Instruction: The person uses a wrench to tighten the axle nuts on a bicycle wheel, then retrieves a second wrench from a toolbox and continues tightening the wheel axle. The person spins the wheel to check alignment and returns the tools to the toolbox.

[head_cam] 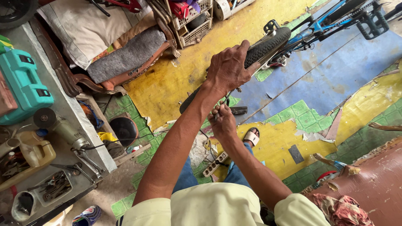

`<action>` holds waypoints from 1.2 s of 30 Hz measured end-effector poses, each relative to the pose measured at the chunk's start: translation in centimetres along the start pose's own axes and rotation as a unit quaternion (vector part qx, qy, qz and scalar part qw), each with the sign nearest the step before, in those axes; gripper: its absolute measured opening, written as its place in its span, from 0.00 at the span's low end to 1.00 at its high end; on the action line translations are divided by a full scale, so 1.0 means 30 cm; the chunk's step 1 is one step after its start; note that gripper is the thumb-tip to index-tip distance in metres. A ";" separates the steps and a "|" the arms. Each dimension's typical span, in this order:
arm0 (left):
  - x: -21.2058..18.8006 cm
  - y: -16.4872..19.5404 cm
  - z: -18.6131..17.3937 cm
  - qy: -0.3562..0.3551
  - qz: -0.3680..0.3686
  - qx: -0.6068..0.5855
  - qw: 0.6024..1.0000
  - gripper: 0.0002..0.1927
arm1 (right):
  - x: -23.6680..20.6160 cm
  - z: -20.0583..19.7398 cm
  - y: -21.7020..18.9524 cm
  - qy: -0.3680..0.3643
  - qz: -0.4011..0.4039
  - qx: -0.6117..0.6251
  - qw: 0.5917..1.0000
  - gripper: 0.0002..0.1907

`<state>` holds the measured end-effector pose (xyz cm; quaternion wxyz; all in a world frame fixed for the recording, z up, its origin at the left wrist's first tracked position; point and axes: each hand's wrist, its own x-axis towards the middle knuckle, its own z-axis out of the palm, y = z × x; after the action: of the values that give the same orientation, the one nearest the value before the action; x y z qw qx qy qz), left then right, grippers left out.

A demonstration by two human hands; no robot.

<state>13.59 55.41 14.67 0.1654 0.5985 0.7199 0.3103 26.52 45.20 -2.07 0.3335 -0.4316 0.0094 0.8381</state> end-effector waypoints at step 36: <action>-0.103 0.378 0.287 0.003 -0.242 -0.655 0.716 0.16 | -0.347 -0.020 -0.510 0.011 -0.477 -0.493 0.728 0.38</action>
<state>28.16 55.60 15.09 0.5836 0.1446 0.4573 0.6552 39.84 51.18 9.31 0.4296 -0.4918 -0.6084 0.4509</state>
